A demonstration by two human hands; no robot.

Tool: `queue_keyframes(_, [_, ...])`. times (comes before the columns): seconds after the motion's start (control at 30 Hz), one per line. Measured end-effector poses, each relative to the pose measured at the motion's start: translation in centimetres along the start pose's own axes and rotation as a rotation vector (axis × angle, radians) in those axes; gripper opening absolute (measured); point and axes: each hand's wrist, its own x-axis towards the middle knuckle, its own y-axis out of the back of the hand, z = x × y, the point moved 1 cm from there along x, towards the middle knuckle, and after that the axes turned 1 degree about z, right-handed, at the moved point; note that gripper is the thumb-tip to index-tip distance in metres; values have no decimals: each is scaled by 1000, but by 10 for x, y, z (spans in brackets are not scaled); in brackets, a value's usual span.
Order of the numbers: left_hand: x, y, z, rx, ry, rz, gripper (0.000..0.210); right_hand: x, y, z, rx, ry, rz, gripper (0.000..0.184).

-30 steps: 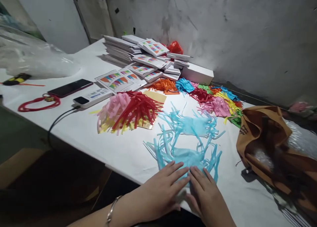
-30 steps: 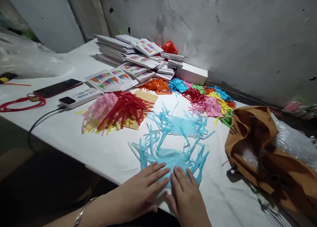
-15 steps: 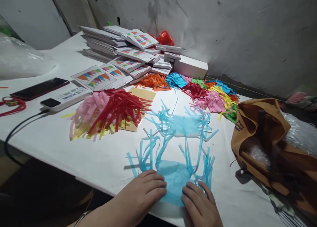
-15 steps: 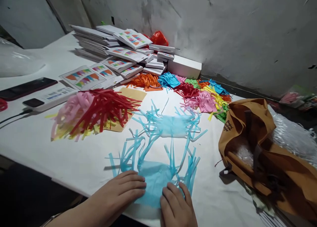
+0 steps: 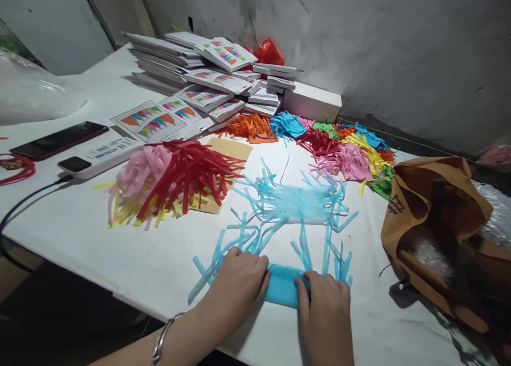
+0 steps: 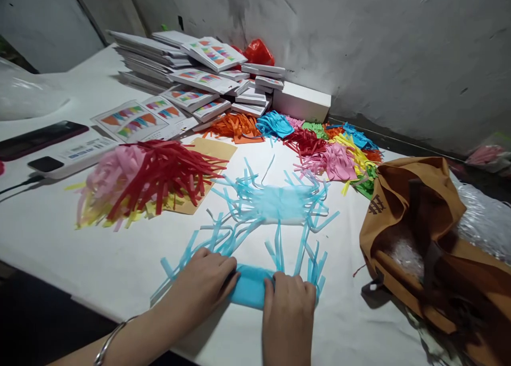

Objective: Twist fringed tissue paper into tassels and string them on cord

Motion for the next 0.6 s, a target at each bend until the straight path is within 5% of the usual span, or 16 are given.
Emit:
queue_keyframes(0.23, [1,-2,-4,-3,-12,-53,19,-5,15,13,-142,127,200,19])
queue_keyframes(0.4, [1,-4,-3,-31,-19,-45,19,-12,18,15,88,494,61,27])
queue_keyframes(0.6, [-6,3,-5,-77,-12,25,9,-19,4,16,91,532,-44,28])
